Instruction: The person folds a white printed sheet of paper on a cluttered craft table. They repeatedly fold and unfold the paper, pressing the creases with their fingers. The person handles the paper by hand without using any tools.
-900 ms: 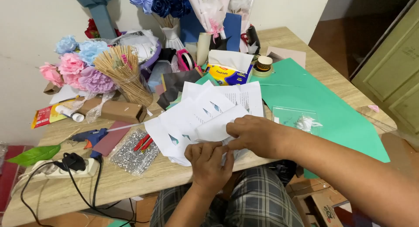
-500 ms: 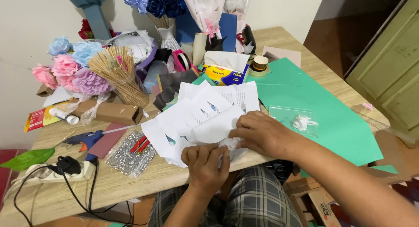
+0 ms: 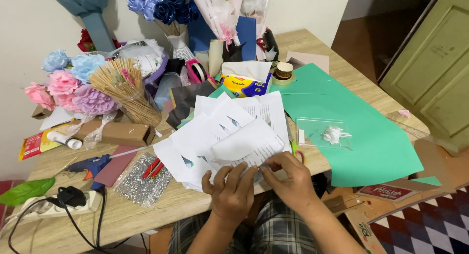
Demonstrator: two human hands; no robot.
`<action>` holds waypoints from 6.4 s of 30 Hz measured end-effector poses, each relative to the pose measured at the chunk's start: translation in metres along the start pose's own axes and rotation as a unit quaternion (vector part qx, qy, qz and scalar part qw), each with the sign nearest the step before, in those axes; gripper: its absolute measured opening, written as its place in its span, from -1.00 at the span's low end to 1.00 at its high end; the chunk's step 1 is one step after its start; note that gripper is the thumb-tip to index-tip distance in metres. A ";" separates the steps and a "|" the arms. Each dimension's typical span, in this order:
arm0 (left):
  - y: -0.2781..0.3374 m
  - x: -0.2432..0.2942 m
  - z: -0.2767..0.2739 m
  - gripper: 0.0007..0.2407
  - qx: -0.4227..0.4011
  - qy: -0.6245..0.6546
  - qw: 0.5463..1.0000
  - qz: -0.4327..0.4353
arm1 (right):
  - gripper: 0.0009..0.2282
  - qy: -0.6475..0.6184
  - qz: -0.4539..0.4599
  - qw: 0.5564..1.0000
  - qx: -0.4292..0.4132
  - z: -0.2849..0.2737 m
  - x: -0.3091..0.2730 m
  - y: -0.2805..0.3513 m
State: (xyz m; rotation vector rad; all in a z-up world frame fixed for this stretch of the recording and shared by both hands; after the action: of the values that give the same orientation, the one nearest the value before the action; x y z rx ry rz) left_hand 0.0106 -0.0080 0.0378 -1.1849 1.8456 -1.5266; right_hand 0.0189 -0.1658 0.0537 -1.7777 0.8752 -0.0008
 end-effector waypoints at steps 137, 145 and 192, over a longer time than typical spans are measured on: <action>-0.005 0.011 -0.003 -0.95 -0.036 0.093 0.992 0.074 | -0.89 -0.252 0.045 0.955 -0.150 -0.018 0.011 0.048; -0.002 0.007 0.002 -0.94 -0.041 0.099 0.992 0.064 | -0.87 -0.237 0.034 0.957 -0.166 -0.006 -0.001 0.045; -0.004 0.009 0.015 -0.73 -0.140 0.031 0.987 0.071 | -0.91 -0.283 0.258 0.913 0.139 0.038 0.047 0.106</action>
State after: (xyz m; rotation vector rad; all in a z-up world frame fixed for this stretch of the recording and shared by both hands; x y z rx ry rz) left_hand 0.0186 -0.0239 0.0394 -1.1075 2.1904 -1.2707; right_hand 0.0100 -0.1742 -0.0675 -1.1404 0.8339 0.6695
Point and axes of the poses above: each hand's wrist, its own y-axis away from the middle knuckle, its own z-axis out of the palm, x = y × z, the point moved 6 cm from there along -y, towards the middle knuckle, and after that the axes turned 11 degrees about -z, right-handed, at the moved point
